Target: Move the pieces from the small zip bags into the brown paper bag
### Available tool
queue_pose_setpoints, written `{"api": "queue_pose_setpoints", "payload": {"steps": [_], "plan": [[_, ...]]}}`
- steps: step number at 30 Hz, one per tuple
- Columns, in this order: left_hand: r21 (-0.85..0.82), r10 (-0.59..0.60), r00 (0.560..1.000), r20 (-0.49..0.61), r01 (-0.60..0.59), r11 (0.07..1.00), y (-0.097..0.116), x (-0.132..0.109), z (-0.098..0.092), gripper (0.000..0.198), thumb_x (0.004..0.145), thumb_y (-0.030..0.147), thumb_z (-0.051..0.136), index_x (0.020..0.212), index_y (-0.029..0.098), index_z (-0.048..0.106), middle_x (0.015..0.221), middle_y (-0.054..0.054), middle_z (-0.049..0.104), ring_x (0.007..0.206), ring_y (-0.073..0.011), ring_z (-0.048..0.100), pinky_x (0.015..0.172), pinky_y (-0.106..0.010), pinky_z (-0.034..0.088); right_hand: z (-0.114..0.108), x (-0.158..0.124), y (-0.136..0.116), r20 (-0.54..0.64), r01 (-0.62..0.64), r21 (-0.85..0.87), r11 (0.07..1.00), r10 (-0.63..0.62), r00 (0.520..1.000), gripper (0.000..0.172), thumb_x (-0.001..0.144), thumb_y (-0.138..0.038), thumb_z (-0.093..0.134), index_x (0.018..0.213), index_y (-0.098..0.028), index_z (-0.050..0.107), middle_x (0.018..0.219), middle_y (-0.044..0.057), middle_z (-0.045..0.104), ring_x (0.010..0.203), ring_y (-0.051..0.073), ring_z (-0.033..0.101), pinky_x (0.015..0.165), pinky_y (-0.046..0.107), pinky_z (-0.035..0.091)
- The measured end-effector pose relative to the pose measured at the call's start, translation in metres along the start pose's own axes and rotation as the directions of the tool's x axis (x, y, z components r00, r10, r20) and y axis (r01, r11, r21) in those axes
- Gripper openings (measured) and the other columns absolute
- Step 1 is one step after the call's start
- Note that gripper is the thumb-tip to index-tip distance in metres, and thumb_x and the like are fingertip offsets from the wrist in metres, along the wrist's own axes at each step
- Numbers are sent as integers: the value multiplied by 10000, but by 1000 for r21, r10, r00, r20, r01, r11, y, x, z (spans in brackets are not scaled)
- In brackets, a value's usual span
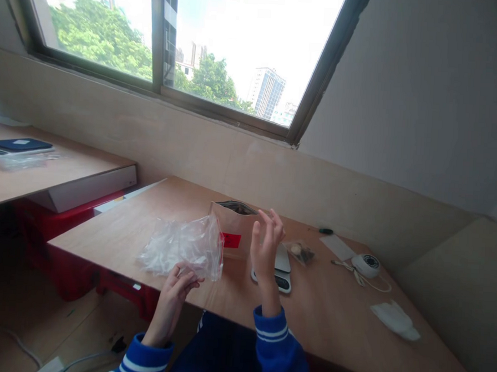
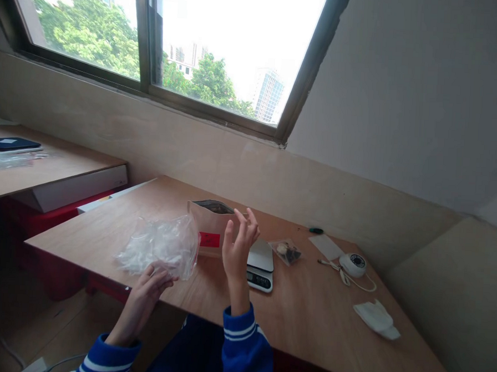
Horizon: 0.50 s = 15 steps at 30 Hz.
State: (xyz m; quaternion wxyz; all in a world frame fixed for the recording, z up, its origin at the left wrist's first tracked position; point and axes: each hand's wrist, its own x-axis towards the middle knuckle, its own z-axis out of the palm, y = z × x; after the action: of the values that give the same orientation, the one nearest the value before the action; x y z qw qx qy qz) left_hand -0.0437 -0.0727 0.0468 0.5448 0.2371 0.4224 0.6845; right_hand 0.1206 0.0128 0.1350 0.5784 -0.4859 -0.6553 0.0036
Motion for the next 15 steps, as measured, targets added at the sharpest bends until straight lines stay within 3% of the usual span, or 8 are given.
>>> {"api": "queue_pose_setpoints", "payload": {"steps": [5,9,12,15], "plan": [[86,40,995,96,-48,995,-6,-9,15,289,663,317,737,878,176,606,820,-38,681,786,-185,638,688,-268,476,-12,-38,-13,204,-169,181,969,131,970,305,935,-396,374,1140,-237,535,1249,97,489,1221,233,419,1038,440,310],[150,92,982,166,-118,982,-12,-13,21,252,687,339,724,868,185,641,940,-73,692,953,-238,620,761,-297,490,-9,-57,-14,423,-453,339,825,297,856,499,832,-438,573,1252,-230,401,1219,109,538,1075,234,552,911,395,459],[181,76,970,232,-120,976,-11,-14,20,248,708,347,712,890,190,654,954,-78,698,971,-248,623,800,-317,496,-7,-59,-5,427,-572,445,689,398,812,488,791,-416,621,1186,-214,419,1038,86,618,937,228,620,809,367,509],[228,37,955,294,-107,968,-5,-13,17,283,712,341,713,946,192,659,926,-80,706,907,-245,644,767,-322,506,-11,-54,5,365,-606,513,609,484,795,468,741,-407,667,1113,-213,461,879,46,621,811,216,627,700,341,519]]}}
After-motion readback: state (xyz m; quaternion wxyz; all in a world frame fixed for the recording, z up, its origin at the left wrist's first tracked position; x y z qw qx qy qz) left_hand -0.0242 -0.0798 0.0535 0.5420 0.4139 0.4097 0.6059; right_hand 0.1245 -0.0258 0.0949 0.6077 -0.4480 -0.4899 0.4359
